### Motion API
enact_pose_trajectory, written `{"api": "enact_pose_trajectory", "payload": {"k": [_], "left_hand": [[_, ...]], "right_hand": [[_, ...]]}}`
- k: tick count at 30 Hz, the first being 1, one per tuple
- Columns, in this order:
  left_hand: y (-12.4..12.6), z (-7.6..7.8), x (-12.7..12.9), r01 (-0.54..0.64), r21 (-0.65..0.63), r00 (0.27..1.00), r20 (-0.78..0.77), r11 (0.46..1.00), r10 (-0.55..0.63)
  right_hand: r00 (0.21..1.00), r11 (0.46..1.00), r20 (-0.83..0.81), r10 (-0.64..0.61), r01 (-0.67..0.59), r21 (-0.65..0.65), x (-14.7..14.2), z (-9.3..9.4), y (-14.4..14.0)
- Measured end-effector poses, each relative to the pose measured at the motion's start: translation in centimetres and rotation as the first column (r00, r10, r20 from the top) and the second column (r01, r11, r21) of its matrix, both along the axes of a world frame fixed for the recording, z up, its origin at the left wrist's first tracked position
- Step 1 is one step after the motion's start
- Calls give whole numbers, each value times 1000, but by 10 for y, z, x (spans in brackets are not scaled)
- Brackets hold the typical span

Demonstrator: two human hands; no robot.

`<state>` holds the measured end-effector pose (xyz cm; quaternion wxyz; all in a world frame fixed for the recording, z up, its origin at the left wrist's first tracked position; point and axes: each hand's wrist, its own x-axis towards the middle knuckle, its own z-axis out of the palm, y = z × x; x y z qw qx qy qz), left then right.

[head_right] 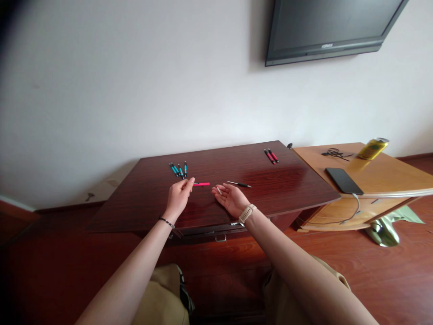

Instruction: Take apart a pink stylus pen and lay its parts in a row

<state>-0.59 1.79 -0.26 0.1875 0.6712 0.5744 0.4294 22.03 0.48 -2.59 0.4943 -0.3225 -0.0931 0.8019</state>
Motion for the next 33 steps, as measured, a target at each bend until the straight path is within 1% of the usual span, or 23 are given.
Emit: {"api": "enact_pose_trajectory", "payload": {"k": [2, 6, 10, 14, 18, 21, 25, 28, 30, 31, 33], "left_hand": [[0, 1, -2, -10, -1, 1000, 2, 1000, 10], [1, 0, -3, -23, 4, 1000, 8, 1000, 22], [0, -2, 0, -4, 4, 1000, 11, 1000, 4], [-4, -5, 7, 14, -13, 1000, -6, 1000, -14], [-9, -7, 17, 54, -30, 998, -15, 998, -54], [-13, -8, 22, 98, -44, 994, -37, 994, -100], [-18, -11, 27, 164, -45, 977, -131, 985, -168], [-21, -13, 30, 222, -58, 956, -181, 973, -229], [-24, -15, 33, 270, -77, 938, -206, 960, -280], [-25, -16, 35, 291, -89, 927, -219, 953, -304], [-26, -18, 37, 309, -111, 912, -249, 945, -327]], "right_hand": [[999, 999, -13, 33, -33, 19, 2, -1, 1], [989, 987, -30, 147, -145, 73, 6, -4, 3], [982, 976, 64, 179, -186, 117, 4, -3, 2], [965, 952, 192, 181, -221, 212, -2, 1, -1], [948, 925, 304, 95, -197, 325, -6, 2, -4], [935, 916, 354, 19, -158, 368, -6, 0, -4], [904, 903, 422, -62, -130, 410, -5, -2, -3], [887, 892, 444, -130, -91, 443, -5, -3, 0], [854, 881, 486, -183, -77, 467, -6, -5, 2], [825, 871, 524, -213, -82, 484, -7, -7, 3], [735, 839, 613, -289, -114, 532, -9, -11, 5]]}}
